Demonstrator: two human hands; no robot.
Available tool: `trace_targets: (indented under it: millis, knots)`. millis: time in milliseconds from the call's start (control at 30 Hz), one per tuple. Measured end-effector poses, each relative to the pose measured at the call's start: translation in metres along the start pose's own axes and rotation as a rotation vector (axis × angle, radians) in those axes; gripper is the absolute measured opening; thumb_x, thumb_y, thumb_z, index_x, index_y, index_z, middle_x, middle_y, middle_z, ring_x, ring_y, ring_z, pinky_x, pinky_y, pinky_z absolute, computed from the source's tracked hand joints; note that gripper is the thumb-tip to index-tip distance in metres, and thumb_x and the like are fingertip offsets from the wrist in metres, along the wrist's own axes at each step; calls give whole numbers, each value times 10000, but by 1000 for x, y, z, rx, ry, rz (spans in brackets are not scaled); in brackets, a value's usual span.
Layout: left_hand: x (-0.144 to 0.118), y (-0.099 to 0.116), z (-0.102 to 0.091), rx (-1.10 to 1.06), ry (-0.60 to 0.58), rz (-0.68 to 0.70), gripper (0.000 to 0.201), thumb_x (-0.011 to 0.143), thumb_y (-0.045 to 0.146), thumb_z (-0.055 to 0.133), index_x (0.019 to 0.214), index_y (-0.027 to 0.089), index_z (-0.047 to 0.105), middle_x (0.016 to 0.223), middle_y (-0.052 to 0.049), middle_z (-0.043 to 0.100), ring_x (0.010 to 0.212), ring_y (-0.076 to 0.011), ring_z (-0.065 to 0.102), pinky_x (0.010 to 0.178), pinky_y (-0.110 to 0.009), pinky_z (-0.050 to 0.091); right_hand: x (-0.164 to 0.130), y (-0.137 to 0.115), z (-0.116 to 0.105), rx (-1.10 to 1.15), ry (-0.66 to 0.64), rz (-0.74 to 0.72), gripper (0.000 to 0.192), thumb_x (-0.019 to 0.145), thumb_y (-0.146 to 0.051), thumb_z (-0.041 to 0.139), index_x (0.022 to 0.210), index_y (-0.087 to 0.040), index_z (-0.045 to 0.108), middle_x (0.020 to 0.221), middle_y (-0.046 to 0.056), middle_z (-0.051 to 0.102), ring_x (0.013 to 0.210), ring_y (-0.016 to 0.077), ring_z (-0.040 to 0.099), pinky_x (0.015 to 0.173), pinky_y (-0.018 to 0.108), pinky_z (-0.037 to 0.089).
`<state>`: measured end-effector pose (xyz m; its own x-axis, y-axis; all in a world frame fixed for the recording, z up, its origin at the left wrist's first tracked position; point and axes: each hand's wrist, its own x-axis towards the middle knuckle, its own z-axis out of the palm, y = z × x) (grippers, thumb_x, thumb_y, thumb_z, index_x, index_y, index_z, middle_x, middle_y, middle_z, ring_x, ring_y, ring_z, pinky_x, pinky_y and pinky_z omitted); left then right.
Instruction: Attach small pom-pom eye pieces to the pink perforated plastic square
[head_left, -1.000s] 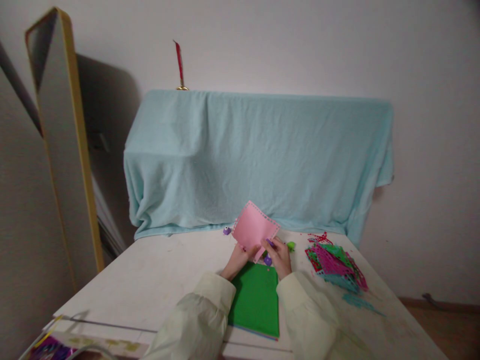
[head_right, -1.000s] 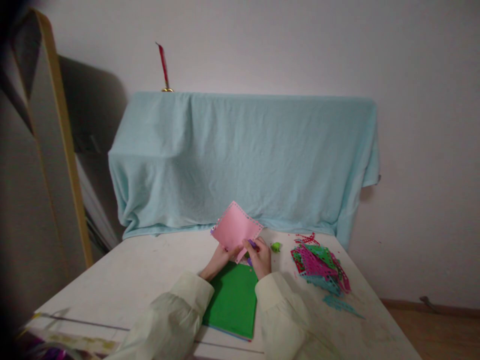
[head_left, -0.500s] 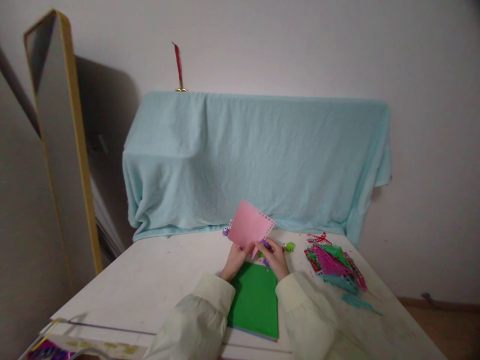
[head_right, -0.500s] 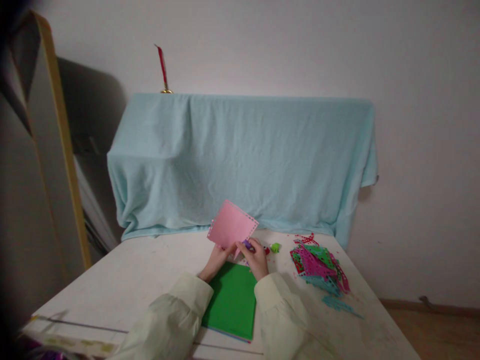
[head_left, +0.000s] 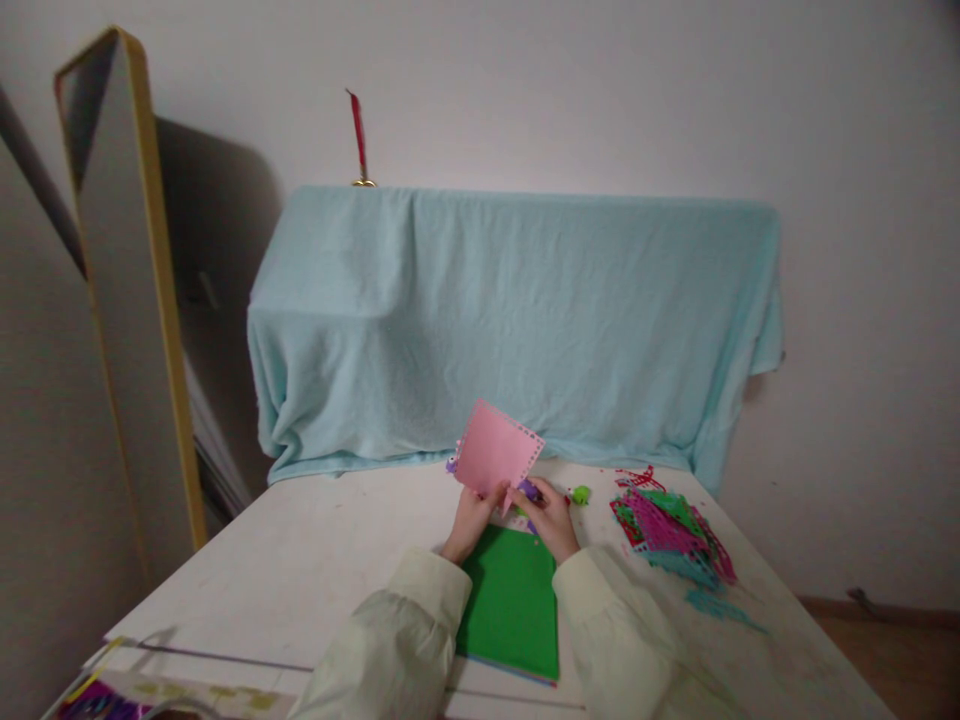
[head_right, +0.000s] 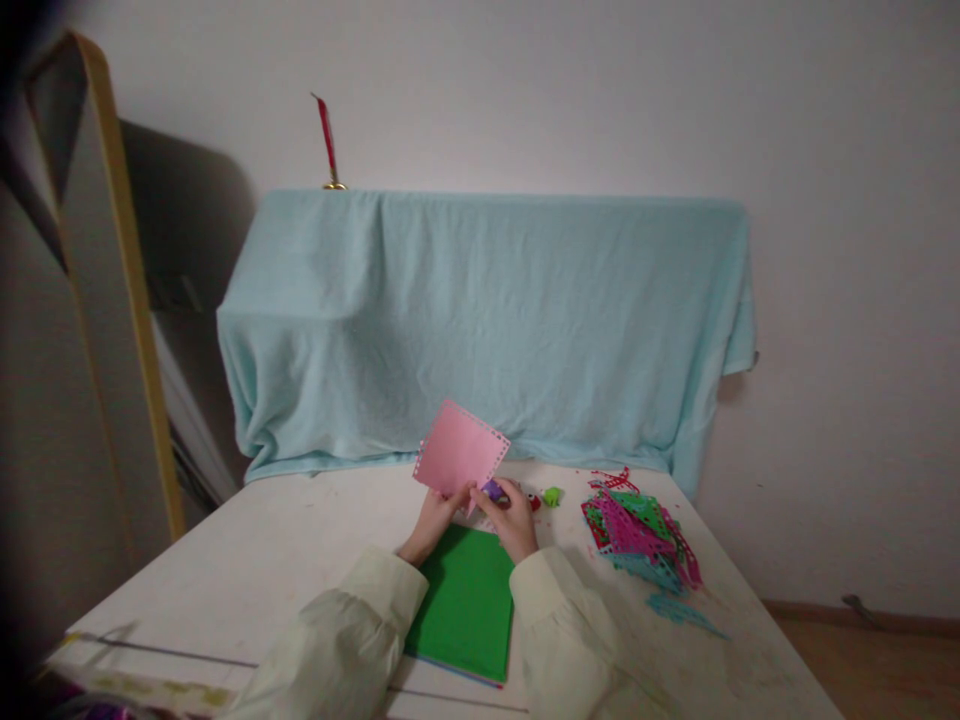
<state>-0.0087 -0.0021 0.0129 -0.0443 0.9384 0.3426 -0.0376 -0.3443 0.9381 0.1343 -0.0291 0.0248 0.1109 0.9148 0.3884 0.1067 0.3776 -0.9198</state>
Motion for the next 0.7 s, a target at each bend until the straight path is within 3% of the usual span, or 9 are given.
trace_targets:
  millis: [100, 300, 433, 700]
  knots:
    - [1, 1, 1, -14, 28, 3, 448, 703, 465, 679, 984, 121, 619, 887, -80, 693, 798, -200, 630, 768, -316, 480, 0, -1, 1, 35, -1, 39, 434, 623, -508, 736, 878, -166, 656, 761, 37, 640, 702, 195, 591, 603, 271, 476]
    - [1, 1, -1, -36, 37, 12, 468, 723, 429, 679, 1066, 118, 611, 1014, -116, 685, 935, -227, 624, 859, -336, 462, 1, 3, 1, 111, 12, 43, 505, 624, -404, 764, 1046, -213, 564, 908, 46, 666, 724, 185, 625, 640, 280, 504]
    - [1, 0, -2, -60, 37, 5, 470, 717, 428, 687, 1062, 118, 614, 975, -112, 695, 953, -239, 630, 880, -353, 456, 1, 11, 0, 140, 4, 53, 449, 643, -337, 761, 1005, -217, 524, 903, 34, 662, 730, 173, 635, 666, 276, 508]
    - [1, 5, -1, -100, 58, -20, 525, 701, 422, 705, 1110, 111, 600, 1067, -136, 675, 990, -244, 619, 899, -350, 447, 3, 18, 0, 35, -8, 22, 390, 632, -262, 738, 986, -197, 589, 901, 45, 645, 790, 197, 621, 672, 282, 507]
